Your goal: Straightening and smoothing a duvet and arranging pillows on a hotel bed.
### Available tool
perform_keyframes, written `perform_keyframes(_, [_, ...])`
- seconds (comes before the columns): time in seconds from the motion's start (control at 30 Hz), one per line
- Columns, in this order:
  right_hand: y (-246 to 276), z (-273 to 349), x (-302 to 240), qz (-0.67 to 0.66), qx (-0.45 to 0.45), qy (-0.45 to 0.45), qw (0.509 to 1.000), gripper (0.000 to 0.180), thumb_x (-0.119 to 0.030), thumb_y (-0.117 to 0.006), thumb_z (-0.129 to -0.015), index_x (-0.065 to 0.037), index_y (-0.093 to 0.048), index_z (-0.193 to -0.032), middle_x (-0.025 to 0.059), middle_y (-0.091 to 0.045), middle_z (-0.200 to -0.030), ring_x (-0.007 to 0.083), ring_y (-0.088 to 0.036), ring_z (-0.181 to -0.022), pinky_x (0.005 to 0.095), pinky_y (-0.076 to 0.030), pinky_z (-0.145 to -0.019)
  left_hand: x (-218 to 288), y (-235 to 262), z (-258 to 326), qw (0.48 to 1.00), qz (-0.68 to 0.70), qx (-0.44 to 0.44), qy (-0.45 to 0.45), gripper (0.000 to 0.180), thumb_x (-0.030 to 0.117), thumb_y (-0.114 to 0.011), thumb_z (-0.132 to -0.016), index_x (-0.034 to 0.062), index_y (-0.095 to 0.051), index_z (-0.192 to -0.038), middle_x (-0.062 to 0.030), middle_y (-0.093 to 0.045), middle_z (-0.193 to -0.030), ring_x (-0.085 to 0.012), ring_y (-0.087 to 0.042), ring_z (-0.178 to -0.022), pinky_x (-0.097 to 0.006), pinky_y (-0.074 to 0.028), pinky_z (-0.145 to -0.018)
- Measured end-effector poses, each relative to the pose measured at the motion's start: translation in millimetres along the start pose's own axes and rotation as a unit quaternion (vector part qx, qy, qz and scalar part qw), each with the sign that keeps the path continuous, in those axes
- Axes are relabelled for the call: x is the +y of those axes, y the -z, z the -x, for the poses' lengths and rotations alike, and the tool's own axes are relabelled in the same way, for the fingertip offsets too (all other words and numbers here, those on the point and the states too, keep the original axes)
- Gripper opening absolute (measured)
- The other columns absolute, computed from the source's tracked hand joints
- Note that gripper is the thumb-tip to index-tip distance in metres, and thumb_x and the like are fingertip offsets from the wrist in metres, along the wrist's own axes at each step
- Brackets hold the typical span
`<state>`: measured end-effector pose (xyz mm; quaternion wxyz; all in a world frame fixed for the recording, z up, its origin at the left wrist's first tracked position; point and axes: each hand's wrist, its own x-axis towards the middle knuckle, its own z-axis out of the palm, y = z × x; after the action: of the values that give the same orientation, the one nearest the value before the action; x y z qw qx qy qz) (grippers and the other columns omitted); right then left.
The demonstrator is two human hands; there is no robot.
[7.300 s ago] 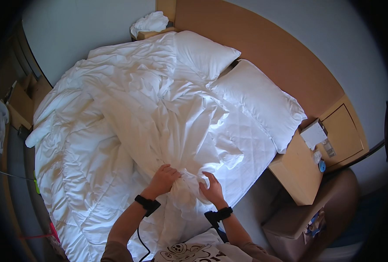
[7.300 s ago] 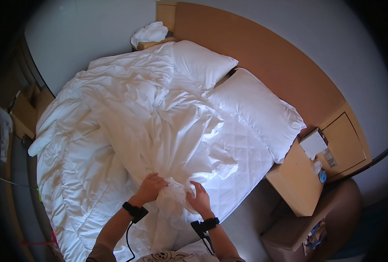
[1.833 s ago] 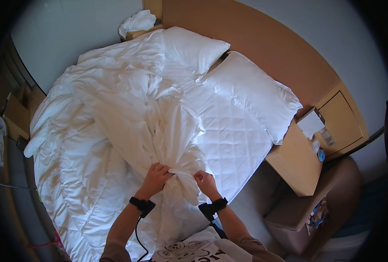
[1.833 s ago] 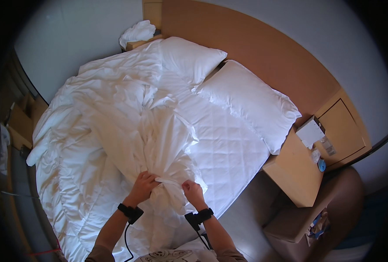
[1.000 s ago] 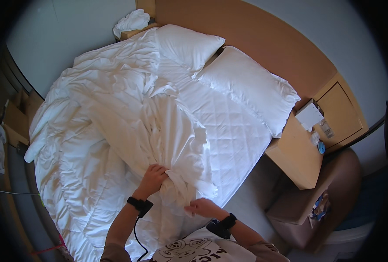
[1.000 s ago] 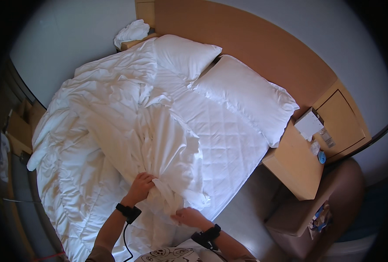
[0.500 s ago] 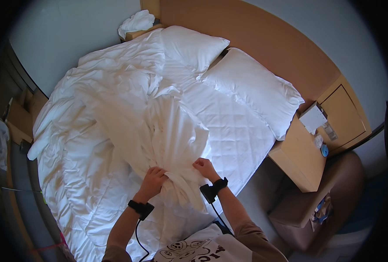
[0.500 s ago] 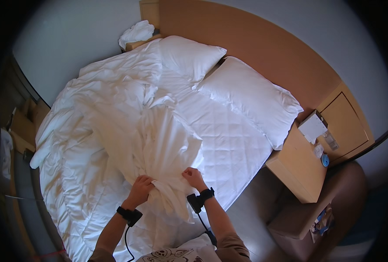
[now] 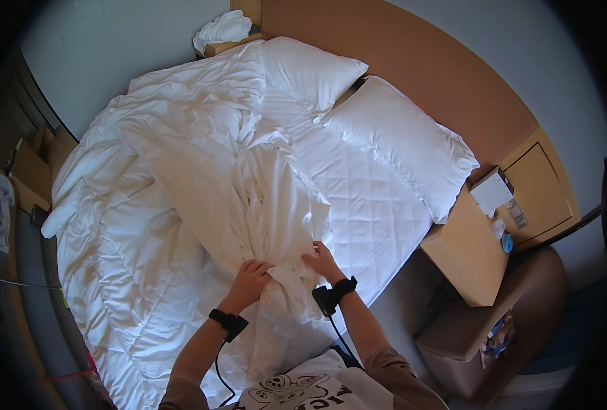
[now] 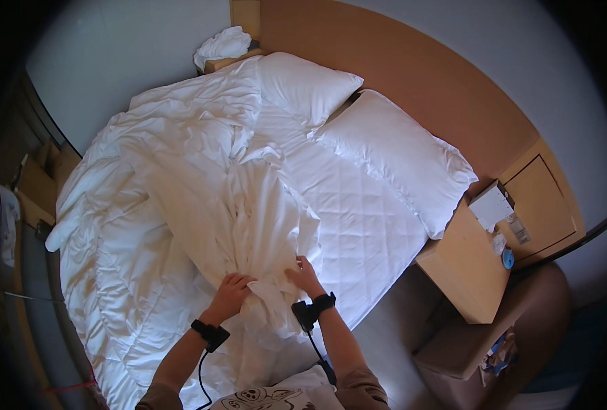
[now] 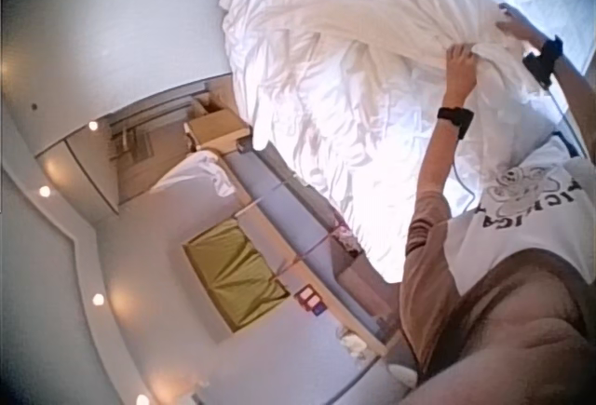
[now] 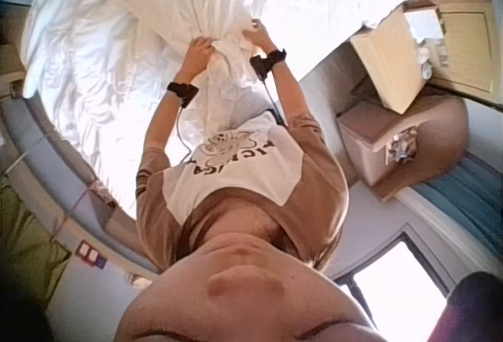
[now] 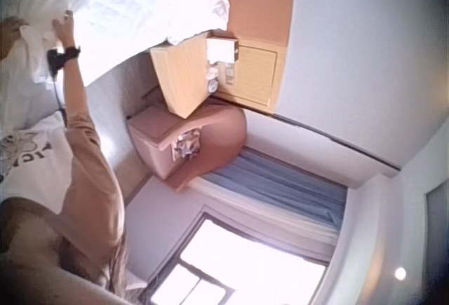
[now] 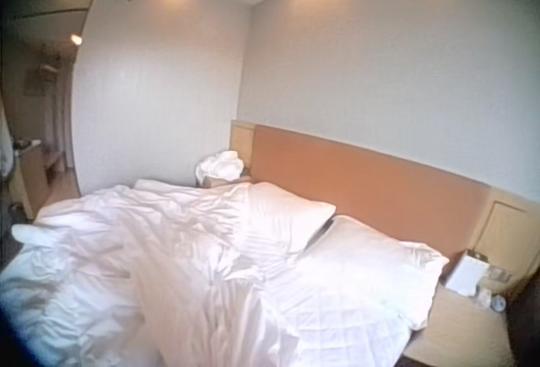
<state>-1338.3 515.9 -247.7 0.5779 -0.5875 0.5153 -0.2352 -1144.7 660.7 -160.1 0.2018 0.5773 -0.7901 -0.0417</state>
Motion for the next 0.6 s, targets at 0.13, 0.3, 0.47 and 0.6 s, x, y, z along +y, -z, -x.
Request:
perform_keyframes(0.13, [14.0, -27.4, -21.2, 0.055, -0.060, -0.022, 0.996, 0.029, -0.025, -0.061, -0.075, 0.001, -0.064, -0.087, 0.0109, -0.064, -0.074, 0.0197, -0.060, -0.068, 0.0308, -0.047, -0.065, 1.2, 1.3, -1.6, 0.999, -0.034, -0.025, -0.006, 0.025, 0.009, -0.055, -0.070, 0.0075, -0.059, -0.095, -0.0028, -0.054, -0.107, -0.0200, -0.049, -0.103, -0.037, -0.033, -0.094])
perform_keyframes(0.3, [26.6, -42.1, -16.2, 0.297, -0.069, 0.099, 0.947, 0.030, -0.031, -0.059, -0.074, -0.004, -0.064, -0.086, 0.0144, -0.064, -0.077, 0.0253, -0.062, -0.072, 0.0346, -0.047, -0.067, -2.6, -3.0, 1.4, 0.999, -0.031, -0.020, -0.013, 0.024, 0.009, -0.055, -0.070, 0.0074, -0.060, -0.094, -0.0024, -0.053, -0.110, -0.0189, -0.048, -0.105, -0.037, -0.032, -0.095])
perform_keyframes(0.47, [25.4, -12.7, -23.6, 0.113, -0.174, -0.101, 0.973, 0.043, -0.033, -0.068, -0.073, 0.000, -0.061, -0.100, 0.0067, -0.063, -0.093, 0.0160, -0.056, -0.085, 0.0290, -0.043, -0.076, -1.6, -3.0, -1.9, 0.999, -0.026, -0.028, -0.004, 0.024, 0.010, -0.055, -0.071, 0.0078, -0.059, -0.094, -0.0023, -0.054, -0.109, -0.0179, -0.048, -0.105, -0.037, -0.032, -0.095])
perform_keyframes(0.6, [27.1, -13.4, -13.1, 0.181, -0.074, 0.028, 0.980, 0.041, -0.037, -0.062, -0.074, 0.004, -0.063, -0.080, 0.0166, -0.062, -0.069, 0.0239, -0.061, -0.065, 0.0347, -0.046, -0.061, -2.1, -3.6, -4.5, 1.000, -0.024, -0.006, -0.001, 0.024, 0.010, -0.055, -0.071, 0.0094, -0.059, -0.094, -0.0021, -0.056, -0.105, -0.0178, -0.049, -0.103, -0.036, -0.032, -0.094])
